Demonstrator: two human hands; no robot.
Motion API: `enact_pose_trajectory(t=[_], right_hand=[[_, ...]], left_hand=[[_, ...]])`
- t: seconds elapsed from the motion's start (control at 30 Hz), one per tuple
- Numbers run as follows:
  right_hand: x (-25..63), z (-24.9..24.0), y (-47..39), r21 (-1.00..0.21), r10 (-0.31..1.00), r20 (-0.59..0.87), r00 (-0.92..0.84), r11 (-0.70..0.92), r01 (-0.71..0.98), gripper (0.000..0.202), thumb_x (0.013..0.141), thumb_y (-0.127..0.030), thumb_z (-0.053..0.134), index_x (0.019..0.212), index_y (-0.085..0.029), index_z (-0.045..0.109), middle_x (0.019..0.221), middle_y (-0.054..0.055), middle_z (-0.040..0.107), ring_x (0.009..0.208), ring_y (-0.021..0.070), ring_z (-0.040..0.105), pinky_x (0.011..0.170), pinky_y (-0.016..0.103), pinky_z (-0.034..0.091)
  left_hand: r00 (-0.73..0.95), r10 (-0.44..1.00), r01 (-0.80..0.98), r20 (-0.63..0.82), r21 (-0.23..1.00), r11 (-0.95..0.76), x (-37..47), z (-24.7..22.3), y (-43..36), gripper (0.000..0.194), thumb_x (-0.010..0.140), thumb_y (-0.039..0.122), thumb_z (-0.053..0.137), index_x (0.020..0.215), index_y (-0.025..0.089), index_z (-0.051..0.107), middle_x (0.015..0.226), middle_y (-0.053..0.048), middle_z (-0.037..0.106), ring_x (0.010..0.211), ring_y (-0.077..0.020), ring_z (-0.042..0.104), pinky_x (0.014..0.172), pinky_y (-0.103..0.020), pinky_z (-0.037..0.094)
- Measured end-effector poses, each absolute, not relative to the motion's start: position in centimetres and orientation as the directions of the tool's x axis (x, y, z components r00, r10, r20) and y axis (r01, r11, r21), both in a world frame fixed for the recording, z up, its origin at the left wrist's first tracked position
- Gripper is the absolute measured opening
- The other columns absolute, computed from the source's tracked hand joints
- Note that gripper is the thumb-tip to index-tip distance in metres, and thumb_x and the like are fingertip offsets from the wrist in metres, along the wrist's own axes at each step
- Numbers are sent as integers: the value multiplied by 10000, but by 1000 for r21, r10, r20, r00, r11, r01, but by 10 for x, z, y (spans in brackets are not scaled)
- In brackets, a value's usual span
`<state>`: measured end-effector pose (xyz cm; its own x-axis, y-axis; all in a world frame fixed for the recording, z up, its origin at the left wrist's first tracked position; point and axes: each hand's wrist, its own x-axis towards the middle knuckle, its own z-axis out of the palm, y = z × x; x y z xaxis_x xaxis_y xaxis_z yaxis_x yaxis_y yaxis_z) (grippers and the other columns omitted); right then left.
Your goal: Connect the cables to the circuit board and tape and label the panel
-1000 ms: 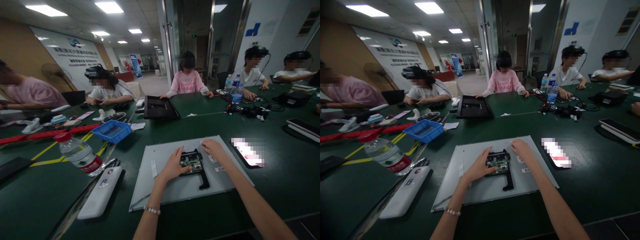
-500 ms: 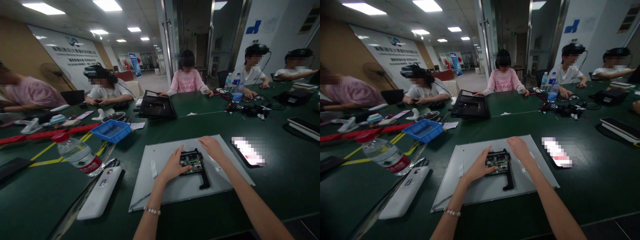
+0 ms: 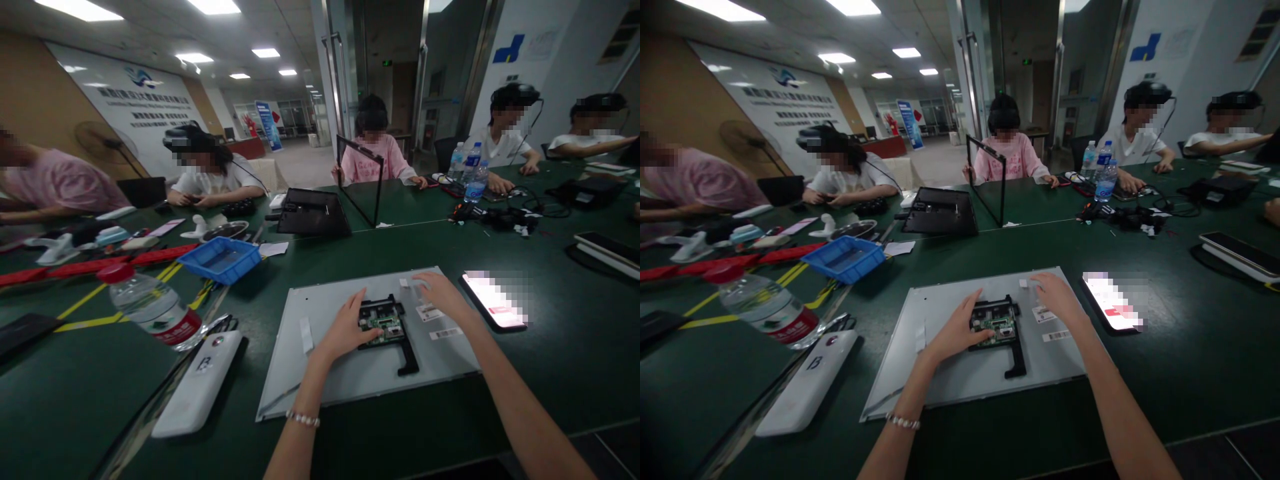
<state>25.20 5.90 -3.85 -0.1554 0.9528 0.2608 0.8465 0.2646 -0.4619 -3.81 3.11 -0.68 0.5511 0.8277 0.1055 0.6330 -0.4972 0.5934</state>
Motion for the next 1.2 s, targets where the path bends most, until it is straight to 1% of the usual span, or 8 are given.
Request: enact_pose_trajectory(t=[0.2,0.4,0.63,0.77,0.9,1.03,1.13,1.2], right_hand=[[267,-29,45,-505,981,37,-193,185,843,234,714,-198,604,932,-167,682,976,88,643,893,206,595,798,292,441],[262,-19,38,-492,985,-57,-161,113,863,157,689,-142,580,815,-171,669,822,55,661,778,174,602,686,252,428],[278,-25,26,-522,992,-78,-102,47,851,152,735,-217,555,822,-170,670,846,62,669,790,179,613,693,261,434],[282,-26,26,-446,997,-40,-71,46,894,211,754,-253,549,904,-172,673,949,86,653,890,210,599,771,304,430],[274,-20,20,-399,984,38,-176,176,900,279,739,-228,562,1004,-194,644,1049,85,617,968,212,572,848,317,407],[264,-16,8,-322,949,48,-313,311,894,266,729,-146,541,971,-203,634,998,67,613,916,193,581,815,298,416],[260,-18,1,-227,947,74,-313,322,919,191,791,-145,473,878,-188,638,903,74,622,835,196,594,737,303,430],[260,-19,-1,-178,948,92,-306,318,931,214,820,-143,434,851,-188,641,863,75,632,819,205,600,712,310,432]], left_hand=[[548,831,634,96,599,-488,-39,-9,32,901,729,459,639,1431,226,125,1448,-101,267,1306,-283,298,1088,-427,250],[556,825,632,106,591,-502,-39,-10,33,903,722,462,642,1429,222,134,1446,-99,274,1304,-287,297,1089,-433,247],[554,827,638,98,588,-497,-39,-10,31,908,727,485,636,1431,224,125,1450,-98,269,1307,-284,294,1088,-428,249],[548,830,639,102,589,-495,-39,-10,31,908,726,494,632,1430,232,121,1459,-97,251,1310,-292,287,1085,-446,245],[548,831,644,93,587,-491,-39,-9,31,906,729,502,624,1430,230,119,1460,-99,249,1310,-293,287,1084,-444,248],[558,826,645,81,583,-493,-39,-7,31,908,727,500,622,1431,228,118,1457,-95,256,1313,-295,283,1086,-447,248],[560,824,639,87,588,-496,-39,-6,30,911,725,495,624,1432,230,115,1456,-94,257,1311,-295,287,1084,-451,255],[560,823,634,94,591,-499,-39,-7,30,913,724,496,625,1433,226,117,1456,-95,257,1311,-292,287,1088,-447,254]])
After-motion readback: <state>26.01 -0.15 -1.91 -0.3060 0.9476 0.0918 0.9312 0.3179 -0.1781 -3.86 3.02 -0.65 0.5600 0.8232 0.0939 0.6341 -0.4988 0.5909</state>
